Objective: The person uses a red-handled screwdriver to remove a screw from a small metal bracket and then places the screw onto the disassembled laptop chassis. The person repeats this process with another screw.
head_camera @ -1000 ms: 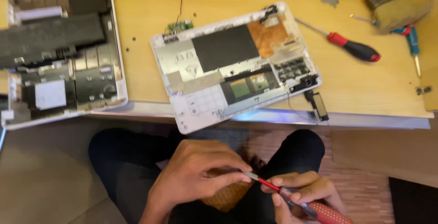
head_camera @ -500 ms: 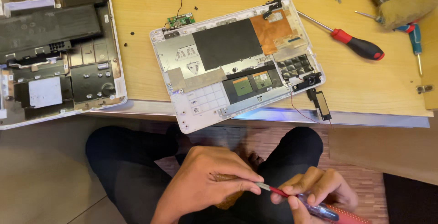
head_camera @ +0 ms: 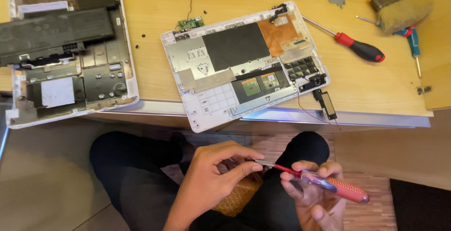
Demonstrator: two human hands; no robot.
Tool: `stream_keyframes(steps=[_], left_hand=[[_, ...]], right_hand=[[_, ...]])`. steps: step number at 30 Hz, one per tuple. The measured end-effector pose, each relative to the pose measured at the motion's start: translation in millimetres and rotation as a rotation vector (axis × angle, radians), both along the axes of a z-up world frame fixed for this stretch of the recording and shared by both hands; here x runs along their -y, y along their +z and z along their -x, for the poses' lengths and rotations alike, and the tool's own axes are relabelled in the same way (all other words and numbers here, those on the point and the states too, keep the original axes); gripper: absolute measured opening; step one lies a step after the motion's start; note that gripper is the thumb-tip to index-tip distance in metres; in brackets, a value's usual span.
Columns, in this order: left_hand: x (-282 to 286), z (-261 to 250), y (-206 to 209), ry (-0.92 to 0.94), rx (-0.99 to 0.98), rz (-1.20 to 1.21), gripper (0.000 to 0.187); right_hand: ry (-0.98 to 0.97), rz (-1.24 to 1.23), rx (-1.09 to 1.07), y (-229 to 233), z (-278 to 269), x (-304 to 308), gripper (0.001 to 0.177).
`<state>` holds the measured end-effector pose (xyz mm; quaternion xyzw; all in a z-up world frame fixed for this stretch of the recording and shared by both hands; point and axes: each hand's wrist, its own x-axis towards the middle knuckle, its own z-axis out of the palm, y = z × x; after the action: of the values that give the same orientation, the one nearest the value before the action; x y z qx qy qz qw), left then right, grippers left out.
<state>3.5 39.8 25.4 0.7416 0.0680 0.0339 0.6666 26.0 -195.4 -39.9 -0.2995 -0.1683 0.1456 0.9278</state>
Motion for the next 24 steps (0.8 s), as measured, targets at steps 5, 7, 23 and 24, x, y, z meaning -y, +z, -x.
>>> stream_keyframes(steps=[5, 7, 23, 24], left_hand=[[-0.8, 3.7, -2.6, -0.001, 0.055, 0.046, 0.011], [0.4, 4.8, -2.1, -0.021, 0.097, 0.035, 0.013], [19.9, 3.6, 11.6, 0.004, 0.024, 0.013, 0.006], [21.4, 2.5, 11.8, 0.005, -0.001, 0.007, 0.005]], right_hand=[[-0.269, 0.327, -0.022, 1.0, -0.8, -3.8, 0.033], [-0.313, 0.353, -0.005, 3.0, -4.4, -3.0, 0.032], [-0.366, 0.386, 0.064, -15.2, 0.7, 19.0, 0.03], [-0.366, 0.379, 0.081, -14.2, -0.2, 19.0, 0.029]])
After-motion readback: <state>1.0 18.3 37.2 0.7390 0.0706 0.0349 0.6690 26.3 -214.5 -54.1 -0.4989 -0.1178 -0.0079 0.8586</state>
